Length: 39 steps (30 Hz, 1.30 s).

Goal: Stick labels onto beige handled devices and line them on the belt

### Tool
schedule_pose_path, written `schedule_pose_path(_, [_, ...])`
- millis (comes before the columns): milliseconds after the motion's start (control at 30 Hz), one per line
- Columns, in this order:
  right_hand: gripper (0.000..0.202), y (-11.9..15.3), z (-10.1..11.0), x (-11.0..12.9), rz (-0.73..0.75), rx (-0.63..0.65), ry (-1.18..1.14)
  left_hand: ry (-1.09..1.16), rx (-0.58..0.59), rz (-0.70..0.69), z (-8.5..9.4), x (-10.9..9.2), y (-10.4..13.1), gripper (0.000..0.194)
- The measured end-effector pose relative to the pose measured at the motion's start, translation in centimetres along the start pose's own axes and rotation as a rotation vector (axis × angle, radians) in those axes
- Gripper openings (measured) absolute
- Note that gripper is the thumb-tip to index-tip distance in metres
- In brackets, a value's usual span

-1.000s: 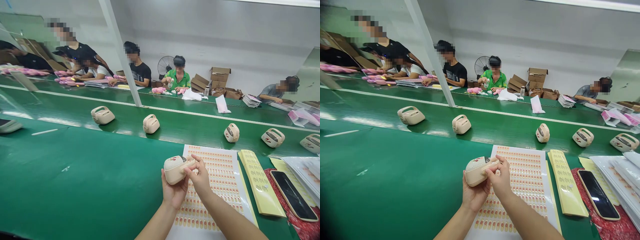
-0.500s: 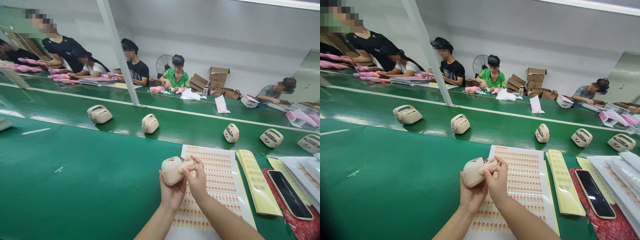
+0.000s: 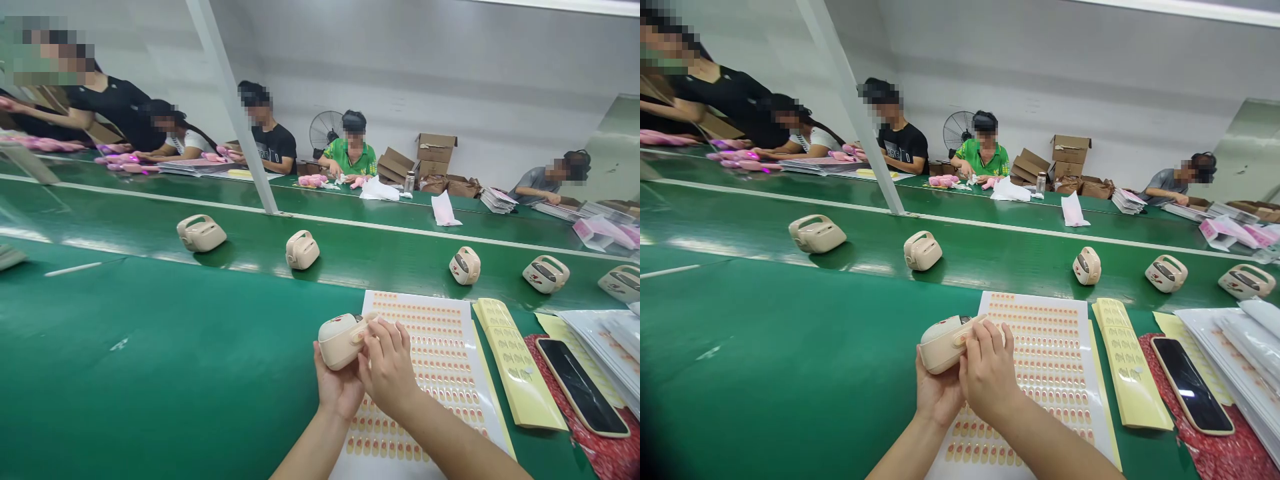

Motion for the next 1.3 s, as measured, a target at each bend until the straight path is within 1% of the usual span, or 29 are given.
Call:
schedule_pose_path(133, [0.027,-0.4,0.5,-0.7,-0.055,0.023,-0.061,0.014,-0.006,-0.013,-0.1,0.1,0.0,0.047])
schedule_pose_path(233, [0.033,-0.8,0.7,-2.1,-0.13,0.0,-0.218,-0.001,0.021,0.018,-0.3,0.4,0.1,0.045])
schedule_pose_path(300, [0.038,-1.0,0.0,-3.5,-0.219,0.007,-0.362,-0.003,0.023,0.044,-0.2,0.5,0.2,0.045])
schedule_pose_path(367, [0.034,-1.0,-1.1,-4.6,-0.319,0.034,-0.494,0.02,0.008,0.06,0.3,0.6,0.3,0.044])
schedule_pose_path(433, [0.029,-0.8,-2.1,-5.1,-0.381,0.044,-0.563,0.044,-0.015,0.066,0.8,0.6,0.3,0.043])
schedule_pose_path(467, [0.028,-0.8,-2.4,-5.2,-0.388,0.037,-0.575,0.048,-0.025,0.068,1.0,0.6,0.4,0.043])
schedule_pose_path(500, [0.028,-0.7,-2.5,-5.2,-0.379,0.026,-0.578,0.047,-0.034,0.067,1.1,0.5,0.4,0.042])
schedule_pose_path(567, [0.029,-1.0,-2.5,-5.0,-0.309,0.036,-0.59,0.034,-0.058,0.052,1.4,0.3,0.4,0.04])
schedule_pose_path(633, [0.033,-1.7,-2.8,-5.1,-0.19,0.138,-0.644,0.007,-0.087,0.041,1.5,0.0,0.4,0.038])
schedule_pose_path(700, [0.038,-2.5,-3.4,-6.3,-0.102,0.286,-0.673,-0.033,-0.119,0.042,1.5,-0.1,0.4,0.038])
schedule_pose_path(733, [0.034,-3.0,-3.8,-7.8,-0.119,0.324,-0.634,-0.054,-0.136,0.042,1.5,-0.1,0.4,0.038])
schedule_pose_path(767, [0.032,-3.7,-4.0,-9.9,-0.176,0.317,-0.508,-0.073,-0.153,0.042,1.3,-0.1,0.4,0.038])
schedule_pose_path(800, [0.032,-4.3,-4.1,-12.0,-0.235,0.299,-0.309,-0.089,-0.175,0.038,1.2,0.0,0.4,0.039])
schedule_pose_path(833, [0.032,-4.8,-4.4,-13.9,-0.278,0.306,-0.097,-0.102,-0.206,0.031,1.1,0.0,0.3,0.04])
schedule_pose_path(867, [0.03,-5.3,-4.9,-15.1,-0.295,0.322,0.057,-0.11,-0.247,0.027,1.0,0.1,0.3,0.043])
schedule_pose_path(900, [0.026,-5.6,-5.3,-15.9,-0.297,0.332,0.125,-0.117,-0.296,0.028,0.9,0.3,0.4,0.047])
schedule_pose_path(933, [0.022,-5.8,-5.8,-16.4,-0.291,0.346,0.171,-0.121,-0.348,0.029,0.8,0.4,0.5,0.052])
schedule_pose_path(1000, [0.014,-5.9,-6.6,-16.6,-0.264,0.361,0.176,-0.125,-0.444,0.03,0.7,0.7,0.9,0.061])
schedule_pose_path(1067, [0.012,-5.7,-6.8,-16.5,-0.24,0.36,0.185,-0.134,-0.501,0.027,0.5,0.8,1.5,0.066])
schedule_pose_path(1167, [0.013,-5.4,-6.6,-16.0,-0.216,0.334,0.181,-0.172,-0.526,0.003,0.6,0.5,2.4,0.068])
schedule_pose_path(1300, [0.015,-5.5,-6.0,-15.4,-0.223,0.286,0.128,-0.291,-0.498,-0.058,1.1,-0.7,3.4,0.066])
Point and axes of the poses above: each hand's wrist, its own y-axis away from the middle knuckle, its own z-axis out of the back of the hand, x = y × z, the point moved 9 cm from there along -y, towards the middle knuckle, and after that the axes turned 4 degrees about y, right-handed, at the moved point
